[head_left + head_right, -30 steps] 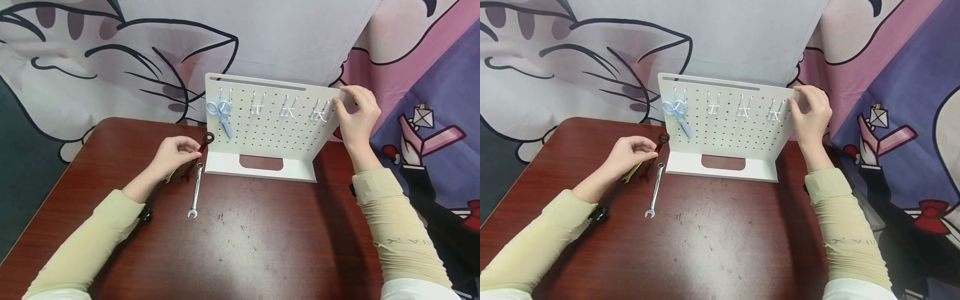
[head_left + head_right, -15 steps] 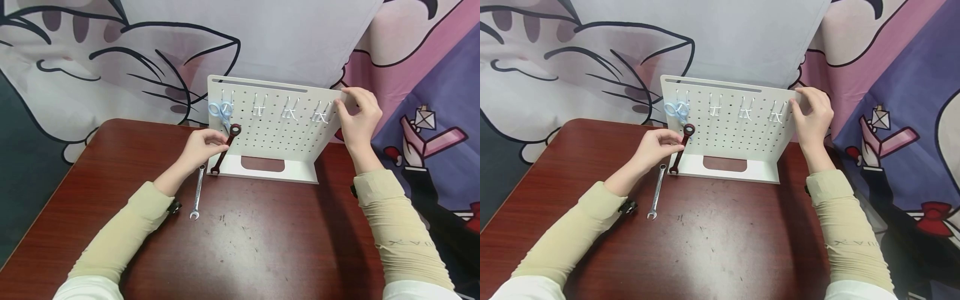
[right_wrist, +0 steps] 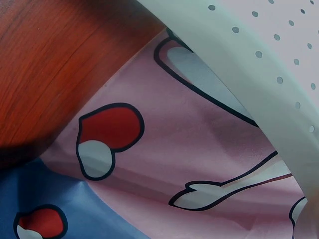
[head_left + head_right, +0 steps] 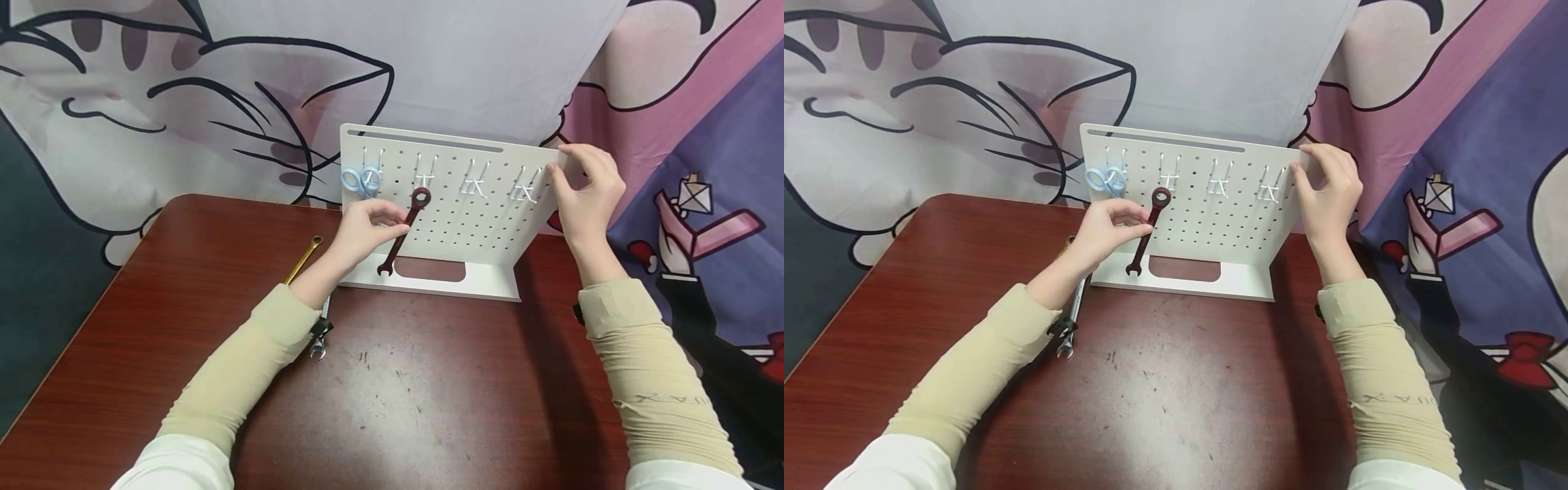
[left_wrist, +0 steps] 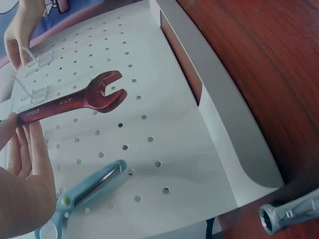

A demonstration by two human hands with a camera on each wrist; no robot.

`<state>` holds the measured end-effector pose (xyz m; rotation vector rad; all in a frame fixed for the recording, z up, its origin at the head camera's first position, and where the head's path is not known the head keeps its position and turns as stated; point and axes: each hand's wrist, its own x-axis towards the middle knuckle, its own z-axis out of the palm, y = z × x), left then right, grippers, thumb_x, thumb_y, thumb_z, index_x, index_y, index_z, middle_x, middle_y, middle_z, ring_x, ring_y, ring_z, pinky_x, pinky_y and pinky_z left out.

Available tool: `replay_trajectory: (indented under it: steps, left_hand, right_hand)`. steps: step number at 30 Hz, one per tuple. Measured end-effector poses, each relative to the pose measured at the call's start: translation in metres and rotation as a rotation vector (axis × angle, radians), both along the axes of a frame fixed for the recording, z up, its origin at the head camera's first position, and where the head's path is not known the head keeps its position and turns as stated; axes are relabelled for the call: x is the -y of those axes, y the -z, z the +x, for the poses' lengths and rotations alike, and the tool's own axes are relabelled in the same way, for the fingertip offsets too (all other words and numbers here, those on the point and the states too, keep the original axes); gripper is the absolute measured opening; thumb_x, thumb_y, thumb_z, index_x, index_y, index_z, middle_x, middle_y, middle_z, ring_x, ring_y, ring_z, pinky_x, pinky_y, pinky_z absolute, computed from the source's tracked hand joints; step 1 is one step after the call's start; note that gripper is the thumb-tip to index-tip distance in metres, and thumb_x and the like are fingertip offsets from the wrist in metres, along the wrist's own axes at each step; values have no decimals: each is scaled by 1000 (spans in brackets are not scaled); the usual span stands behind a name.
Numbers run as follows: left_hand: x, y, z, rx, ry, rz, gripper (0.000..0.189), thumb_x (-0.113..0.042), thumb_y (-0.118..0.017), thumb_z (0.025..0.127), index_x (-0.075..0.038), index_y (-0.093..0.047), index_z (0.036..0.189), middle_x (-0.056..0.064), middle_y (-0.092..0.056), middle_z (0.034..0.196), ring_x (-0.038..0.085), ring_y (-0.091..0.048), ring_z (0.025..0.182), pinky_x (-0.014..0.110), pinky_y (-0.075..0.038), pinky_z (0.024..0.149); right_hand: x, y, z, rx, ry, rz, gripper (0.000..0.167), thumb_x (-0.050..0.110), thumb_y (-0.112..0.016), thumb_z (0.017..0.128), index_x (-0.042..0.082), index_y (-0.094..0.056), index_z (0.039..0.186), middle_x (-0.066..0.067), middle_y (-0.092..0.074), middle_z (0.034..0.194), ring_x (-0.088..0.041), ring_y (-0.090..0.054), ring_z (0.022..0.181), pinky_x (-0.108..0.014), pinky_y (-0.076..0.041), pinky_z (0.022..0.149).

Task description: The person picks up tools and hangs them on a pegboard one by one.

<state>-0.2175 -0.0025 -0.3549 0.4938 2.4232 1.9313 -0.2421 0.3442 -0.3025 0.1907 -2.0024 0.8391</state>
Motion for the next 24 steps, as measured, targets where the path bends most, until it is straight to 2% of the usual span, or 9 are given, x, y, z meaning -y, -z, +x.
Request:
replay_trajectory:
  steps: [6, 12, 18, 24]
  left_hand:
    - [-7, 0, -4, 20, -29, 0, 20, -6, -83, 91, 2, -78, 108, 20, -79, 110, 23, -75, 94, 20, -56, 81]
    - [-12, 5, -12, 29, -51, -2, 20, -6, -82, 92, 3, -78, 109, 21, -79, 110, 27, -76, 97, 19, -57, 81]
    - [-17, 9, -18, 23, -78, -12, 20, -8, -83, 92, 2, -78, 109, 20, -80, 110, 31, -77, 101, 17, -55, 79]
    - [-23, 10, -20, 7, -147, -7, 19, -7, -82, 93, 2, -79, 109, 20, -81, 111, 33, -78, 103, 29, -62, 88]
  right_hand:
    - [0, 0, 0, -1, 9, -9, 23, 8, -83, 91, 2, -81, 113, -15, -81, 115, -23, -70, 113, -15, -46, 98]
    - [2, 0, -1, 6, 16, -45, 22, 9, -85, 89, 5, -83, 111, -11, -82, 114, -26, -71, 113, -14, -46, 97]
    - [1, 0, 0, 4, 19, -12, 23, 9, -83, 91, 3, -82, 113, -14, -81, 115, -26, -70, 114, -16, -47, 99]
    - [2, -1, 1, -7, 12, -14, 22, 9, -83, 90, 4, -82, 112, -15, -81, 114, -26, -71, 113, -17, -48, 99]
